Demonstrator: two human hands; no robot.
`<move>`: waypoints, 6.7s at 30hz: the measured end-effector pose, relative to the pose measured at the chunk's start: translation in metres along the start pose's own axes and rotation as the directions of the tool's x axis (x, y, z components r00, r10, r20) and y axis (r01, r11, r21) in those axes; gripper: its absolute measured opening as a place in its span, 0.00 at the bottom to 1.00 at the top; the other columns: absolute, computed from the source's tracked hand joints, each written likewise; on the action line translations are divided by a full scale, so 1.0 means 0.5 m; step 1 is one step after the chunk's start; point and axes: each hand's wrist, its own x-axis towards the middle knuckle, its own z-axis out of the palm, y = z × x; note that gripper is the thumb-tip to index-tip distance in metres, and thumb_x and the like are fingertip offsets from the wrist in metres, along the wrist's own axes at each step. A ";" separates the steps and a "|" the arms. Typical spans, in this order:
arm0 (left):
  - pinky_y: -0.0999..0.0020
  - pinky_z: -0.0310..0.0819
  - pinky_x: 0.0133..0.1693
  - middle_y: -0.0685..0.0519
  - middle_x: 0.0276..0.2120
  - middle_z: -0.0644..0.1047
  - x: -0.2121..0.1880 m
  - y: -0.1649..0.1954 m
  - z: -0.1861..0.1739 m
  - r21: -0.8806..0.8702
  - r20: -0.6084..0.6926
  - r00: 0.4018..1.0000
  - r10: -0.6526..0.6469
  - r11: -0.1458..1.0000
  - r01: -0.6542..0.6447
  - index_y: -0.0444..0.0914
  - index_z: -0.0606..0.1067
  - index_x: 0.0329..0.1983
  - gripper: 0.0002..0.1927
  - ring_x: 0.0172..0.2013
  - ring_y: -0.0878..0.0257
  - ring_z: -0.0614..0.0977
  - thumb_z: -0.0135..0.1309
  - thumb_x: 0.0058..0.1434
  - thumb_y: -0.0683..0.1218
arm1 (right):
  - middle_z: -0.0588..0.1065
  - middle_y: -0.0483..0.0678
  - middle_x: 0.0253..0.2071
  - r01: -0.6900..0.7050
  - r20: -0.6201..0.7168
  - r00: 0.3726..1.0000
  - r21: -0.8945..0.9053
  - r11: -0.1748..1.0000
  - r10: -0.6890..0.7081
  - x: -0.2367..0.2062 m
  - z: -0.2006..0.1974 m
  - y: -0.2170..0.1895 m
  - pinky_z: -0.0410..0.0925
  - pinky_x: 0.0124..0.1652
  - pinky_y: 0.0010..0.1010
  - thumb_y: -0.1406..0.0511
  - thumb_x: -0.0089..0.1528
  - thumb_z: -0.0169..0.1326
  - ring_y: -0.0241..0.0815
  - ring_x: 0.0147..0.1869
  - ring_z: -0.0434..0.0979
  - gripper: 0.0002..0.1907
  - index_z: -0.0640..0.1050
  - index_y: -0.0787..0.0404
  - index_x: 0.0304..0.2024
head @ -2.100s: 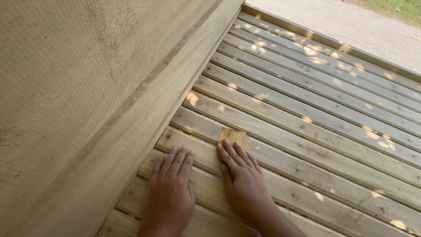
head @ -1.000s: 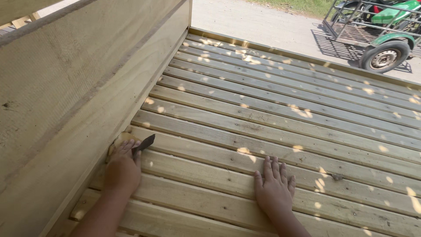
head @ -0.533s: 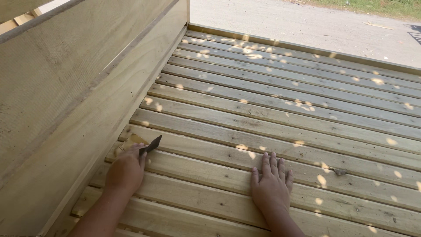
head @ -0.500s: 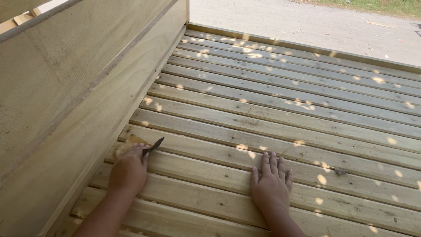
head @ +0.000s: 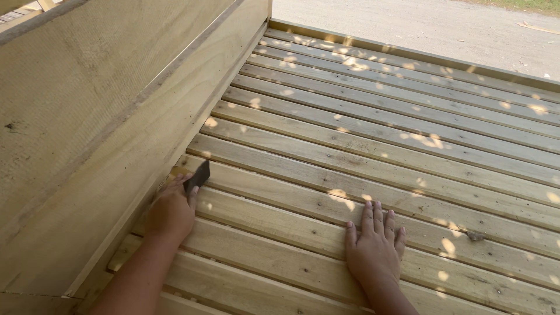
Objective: The person sands the surface of a wooden slatted bed frame using a sanding block. They move the sanding block back and forth along the slats and the side frame, smoothing the wood. The person occasionally adjusts the sanding block and continues sanding different sections of the frame.
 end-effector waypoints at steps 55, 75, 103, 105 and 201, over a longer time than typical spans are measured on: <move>0.56 0.43 0.72 0.58 0.71 0.64 -0.232 0.228 0.072 -0.185 0.238 0.835 0.496 0.867 -0.462 0.49 0.69 0.67 0.23 0.73 0.62 0.59 0.33 0.72 0.51 | 0.48 0.43 0.79 0.027 -0.022 0.999 0.101 0.995 -0.025 0.034 0.024 0.020 0.30 0.74 0.46 0.48 0.67 0.32 0.44 0.83 0.35 0.36 0.52 0.50 0.76; 0.62 0.66 0.64 0.49 0.62 0.75 -0.138 -0.015 0.000 -0.169 0.061 0.988 0.139 0.977 -0.127 0.40 0.78 0.54 0.14 0.62 0.56 0.75 0.48 0.68 0.44 | 0.48 0.45 0.79 0.083 -0.086 0.994 0.135 0.987 -0.072 0.040 0.030 0.019 0.30 0.73 0.50 0.48 0.67 0.37 0.50 0.83 0.37 0.35 0.56 0.49 0.75; 0.54 0.75 0.50 0.43 0.41 0.79 -0.064 -0.002 -0.044 -0.192 -0.127 0.981 -0.144 0.974 0.118 0.34 0.78 0.40 0.14 0.44 0.49 0.79 0.52 0.69 0.50 | 0.52 0.53 0.77 0.351 -0.192 0.933 0.311 0.883 -0.303 -0.031 -0.010 -0.140 0.34 0.73 0.45 0.52 0.66 0.43 0.50 0.83 0.37 0.35 0.58 0.56 0.73; 0.55 0.75 0.51 0.44 0.41 0.79 -0.085 0.045 -0.025 -0.165 -0.014 0.999 -0.044 0.985 0.041 0.34 0.78 0.41 0.15 0.45 0.51 0.80 0.49 0.71 0.50 | 0.52 0.52 0.77 0.347 -0.181 0.935 0.304 0.887 -0.304 -0.031 -0.009 -0.139 0.34 0.73 0.45 0.52 0.66 0.42 0.50 0.83 0.38 0.35 0.58 0.57 0.73; 0.61 0.82 0.43 0.53 0.38 0.84 -0.169 0.136 -0.091 -0.836 0.492 0.869 0.049 -0.251 0.487 0.40 0.79 0.43 0.09 0.40 0.60 0.85 0.57 0.62 0.46 | 0.67 0.56 0.71 -0.499 0.187 0.678 0.828 -0.257 -0.711 -0.102 -0.079 -0.238 0.54 0.72 0.46 0.58 0.65 0.48 0.53 0.77 0.61 0.34 0.60 0.61 0.72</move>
